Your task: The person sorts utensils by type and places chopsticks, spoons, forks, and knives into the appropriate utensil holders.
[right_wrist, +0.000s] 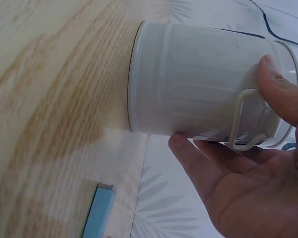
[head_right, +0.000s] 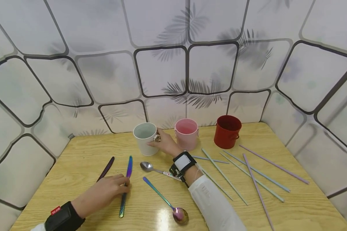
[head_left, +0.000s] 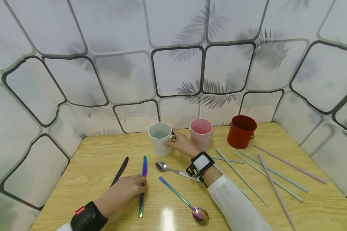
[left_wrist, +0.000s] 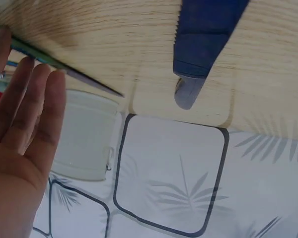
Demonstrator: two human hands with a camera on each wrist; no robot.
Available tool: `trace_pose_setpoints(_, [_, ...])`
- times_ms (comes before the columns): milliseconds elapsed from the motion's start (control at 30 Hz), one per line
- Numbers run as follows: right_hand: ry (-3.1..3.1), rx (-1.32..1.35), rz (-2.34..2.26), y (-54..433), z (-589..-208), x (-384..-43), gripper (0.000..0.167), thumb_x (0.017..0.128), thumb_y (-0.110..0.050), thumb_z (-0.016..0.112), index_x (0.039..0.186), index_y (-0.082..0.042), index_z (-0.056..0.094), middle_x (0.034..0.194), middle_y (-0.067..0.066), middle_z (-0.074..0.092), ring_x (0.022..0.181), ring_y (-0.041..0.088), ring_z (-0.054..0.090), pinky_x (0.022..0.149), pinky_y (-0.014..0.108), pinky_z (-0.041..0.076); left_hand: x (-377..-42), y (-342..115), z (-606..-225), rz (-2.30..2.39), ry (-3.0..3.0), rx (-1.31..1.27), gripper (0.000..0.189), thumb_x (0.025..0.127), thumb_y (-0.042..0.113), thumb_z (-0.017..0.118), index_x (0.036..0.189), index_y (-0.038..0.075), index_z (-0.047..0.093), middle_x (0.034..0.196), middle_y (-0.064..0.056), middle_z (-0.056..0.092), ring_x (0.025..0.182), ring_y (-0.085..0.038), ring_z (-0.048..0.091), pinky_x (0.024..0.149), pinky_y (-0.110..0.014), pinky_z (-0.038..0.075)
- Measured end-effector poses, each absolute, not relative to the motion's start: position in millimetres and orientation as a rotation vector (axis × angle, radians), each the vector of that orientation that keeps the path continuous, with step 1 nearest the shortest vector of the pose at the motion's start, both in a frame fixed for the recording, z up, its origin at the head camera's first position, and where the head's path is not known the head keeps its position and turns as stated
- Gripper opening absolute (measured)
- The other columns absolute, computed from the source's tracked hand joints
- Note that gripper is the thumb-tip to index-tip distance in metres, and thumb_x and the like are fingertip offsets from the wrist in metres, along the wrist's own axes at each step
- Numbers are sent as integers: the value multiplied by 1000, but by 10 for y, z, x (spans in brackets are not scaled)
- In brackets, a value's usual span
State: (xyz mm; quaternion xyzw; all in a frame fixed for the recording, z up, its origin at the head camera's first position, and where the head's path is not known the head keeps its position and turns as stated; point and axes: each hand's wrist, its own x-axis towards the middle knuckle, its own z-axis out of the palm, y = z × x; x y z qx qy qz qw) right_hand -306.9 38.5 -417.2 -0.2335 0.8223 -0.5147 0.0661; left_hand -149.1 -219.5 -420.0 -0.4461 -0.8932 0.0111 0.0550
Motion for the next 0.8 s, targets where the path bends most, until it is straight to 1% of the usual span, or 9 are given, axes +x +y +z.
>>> trace_pose_setpoints(133, [2482, -707, -1560, 397, -4180, -3077, 74, 96, -19, 76, 156, -3, 37, 150, 19, 53, 135, 39, 52, 112, 50, 46, -1475, -2169, -4217, 149, -2617, -1415, 25, 82, 7, 83, 102, 20, 78, 108, 4, 67, 103, -11, 64, 75, -25, 57])
trace_pose_setpoints(200, [2477, -726, -1563, 398, -4176, -3078, 73, 96, -18, 76, 156, -3, 38, 149, 19, 53, 134, 39, 52, 112, 50, 47, -1470, -2147, -4218, 187, -2574, -1452, 26, 81, 10, 84, 104, 20, 78, 109, 4, 69, 103, -11, 64, 78, -25, 58])
trace_pose_setpoints(300, [2475, -755, -1561, 396, -4166, -3078, 72, 96, -16, 76, 155, -3, 39, 148, 20, 54, 133, 40, 53, 111, 53, 46, -1460, -2097, -4224, 231, -2505, -1523, 26, 81, 14, 85, 105, 20, 77, 108, 6, 69, 101, -9, 64, 80, -23, 57])
trace_pose_setpoints(433, [2484, -767, -1552, 391, -4169, -3082, 72, 96, -17, 76, 155, -3, 39, 148, 20, 54, 133, 40, 52, 112, 55, 45, -1444, -2012, -4245, 305, -2405, -1588, 22, 82, 18, 85, 102, 20, 76, 100, 8, 67, 92, -6, 62, 75, -18, 54])
trace_pose_setpoints(533, [2495, -762, -1541, 387, -4171, -3078, 72, 96, -17, 76, 156, -4, 38, 148, 20, 54, 133, 39, 53, 111, 53, 46, -1440, -1954, -4274, 352, -2339, -1618, 21, 84, 20, 85, 101, 20, 74, 96, 9, 64, 88, -4, 58, 72, -15, 51])
trace_pose_setpoints(667, [2504, -759, -1535, 388, -4163, -3064, 72, 96, -17, 76, 156, -3, 38, 147, 20, 55, 132, 39, 53, 110, 52, 47, -1445, -1902, -4315, 378, -2259, -1656, 21, 85, 20, 85, 102, 19, 72, 95, 9, 63, 87, -3, 56, 72, -12, 51])
trace_pose_setpoints(800, [2518, -752, -1519, 397, -4170, -3075, 72, 97, -19, 75, 156, -3, 38, 149, 19, 54, 133, 39, 53, 111, 51, 47, -1460, -1882, -4347, 379, -2216, -1692, 22, 87, 18, 83, 105, 17, 72, 97, 8, 64, 88, -4, 56, 72, -14, 53])
